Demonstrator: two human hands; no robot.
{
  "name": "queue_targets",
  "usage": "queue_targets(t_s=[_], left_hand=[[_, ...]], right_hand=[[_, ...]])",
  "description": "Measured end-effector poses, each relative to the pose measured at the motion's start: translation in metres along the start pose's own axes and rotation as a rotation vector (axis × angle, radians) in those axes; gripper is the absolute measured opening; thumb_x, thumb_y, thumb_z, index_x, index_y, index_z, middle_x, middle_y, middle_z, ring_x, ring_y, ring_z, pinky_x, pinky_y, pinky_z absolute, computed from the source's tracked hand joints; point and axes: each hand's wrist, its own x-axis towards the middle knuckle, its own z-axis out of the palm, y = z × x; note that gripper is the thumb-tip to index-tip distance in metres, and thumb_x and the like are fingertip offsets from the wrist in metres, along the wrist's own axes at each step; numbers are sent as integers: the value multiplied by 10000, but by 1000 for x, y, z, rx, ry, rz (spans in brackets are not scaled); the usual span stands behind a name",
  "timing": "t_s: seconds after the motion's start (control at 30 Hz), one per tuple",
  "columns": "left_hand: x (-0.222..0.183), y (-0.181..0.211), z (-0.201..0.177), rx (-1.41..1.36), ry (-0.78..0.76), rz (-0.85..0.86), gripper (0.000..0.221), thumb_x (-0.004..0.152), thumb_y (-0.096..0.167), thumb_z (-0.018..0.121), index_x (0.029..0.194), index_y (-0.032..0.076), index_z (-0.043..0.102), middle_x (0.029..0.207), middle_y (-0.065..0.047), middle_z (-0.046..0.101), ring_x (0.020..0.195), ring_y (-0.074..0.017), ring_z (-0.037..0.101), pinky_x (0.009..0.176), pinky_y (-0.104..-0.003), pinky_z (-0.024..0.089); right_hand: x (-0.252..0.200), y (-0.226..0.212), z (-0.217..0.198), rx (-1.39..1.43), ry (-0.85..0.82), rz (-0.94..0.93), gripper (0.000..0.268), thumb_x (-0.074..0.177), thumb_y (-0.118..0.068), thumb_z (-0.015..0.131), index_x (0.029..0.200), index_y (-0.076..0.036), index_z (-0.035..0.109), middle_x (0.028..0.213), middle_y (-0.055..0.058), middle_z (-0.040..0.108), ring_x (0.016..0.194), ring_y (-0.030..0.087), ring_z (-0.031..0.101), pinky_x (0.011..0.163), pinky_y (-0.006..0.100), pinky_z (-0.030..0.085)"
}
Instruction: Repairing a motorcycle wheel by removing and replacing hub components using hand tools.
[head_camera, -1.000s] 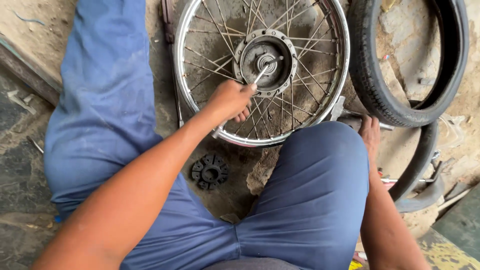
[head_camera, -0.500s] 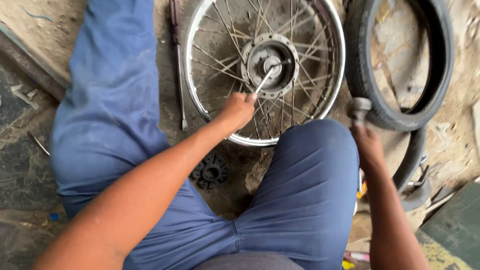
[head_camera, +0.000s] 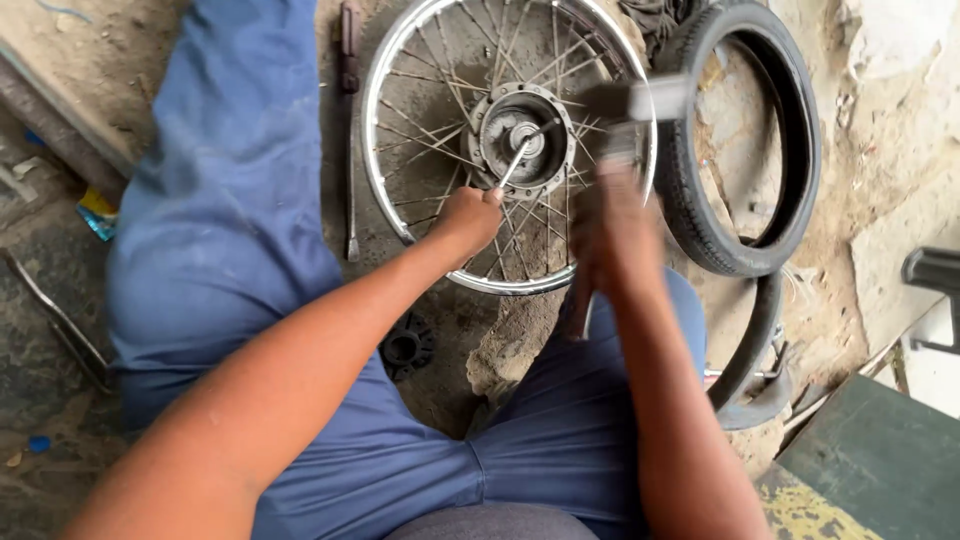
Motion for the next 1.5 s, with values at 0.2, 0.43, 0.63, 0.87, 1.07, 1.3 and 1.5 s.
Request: queue_targets(t_s=[0.2, 0.43, 0.63, 0.87, 1.07, 1.3, 1.5], left_hand=[[7, -2, 5, 49, -44, -35, 514, 1055, 437, 475, 920, -8, 695, 761, -159, 696, 672, -303, 650, 645, -494, 491], [18, -16, 10, 71, -3, -18, 462, 1048, 406, 498, 971, 7, 719, 785, -168, 701, 717, -331, 699, 712, -505, 535], [19, -23, 8, 26, 6, 85, 479, 1048, 393, 531, 844, -11, 690, 691, -165, 657, 647, -335, 582, 646, -499, 462], [-12, -21, -2, 88, 114, 353, 391, 1057, 334, 516, 822, 47, 640, 634, -109, 591, 563, -260, 550, 552, -477, 430], [-34, -6, -31, 328, 131, 411, 363, 1034, 357, 542, 809, 101, 666, 566, -58, 563, 523, -238, 536, 537, -448, 426], [-10, -22, -50, 438, 238, 618, 337, 1008, 336, 605, 801, 74, 653, 635, -146, 629, 615, -363, 616, 615, -505, 470], [-10, -20, -53, 372, 199, 614, 329, 997, 318, 621, 815, 47, 664, 673, -183, 635, 639, -387, 625, 629, -498, 477]], right_hand=[[-18, -31, 26, -464, -136, 39, 367, 1073, -419, 470, 1086, -82, 615, 743, 30, 615, 548, 117, 551, 454, 278, 491], [-7, 18, 6, -163, -126, -331, 366, 1118, -453, 492, 1128, -95, 564, 776, 53, 604, 579, 135, 569, 498, 298, 475], [3, 11, 2, -82, -138, 170, 499, 1018, -549, 496, 1009, -57, 580, 723, 49, 559, 526, 139, 512, 458, 305, 445], [21, 23, -34, 178, -55, 288, 549, 978, -629, 571, 1014, -84, 516, 743, 18, 502, 552, 94, 473, 471, 247, 418], [25, 23, -47, 255, -100, 238, 567, 950, -650, 623, 1015, -97, 517, 761, 5, 496, 566, 82, 470, 484, 234, 430], [14, 19, -44, 227, -168, 242, 575, 934, -671, 601, 1017, -106, 534, 721, 13, 503, 531, 95, 474, 456, 250, 412], [-18, 5, -22, 63, -193, 166, 512, 964, -606, 589, 988, -96, 550, 705, 20, 534, 529, 114, 513, 462, 288, 451]])
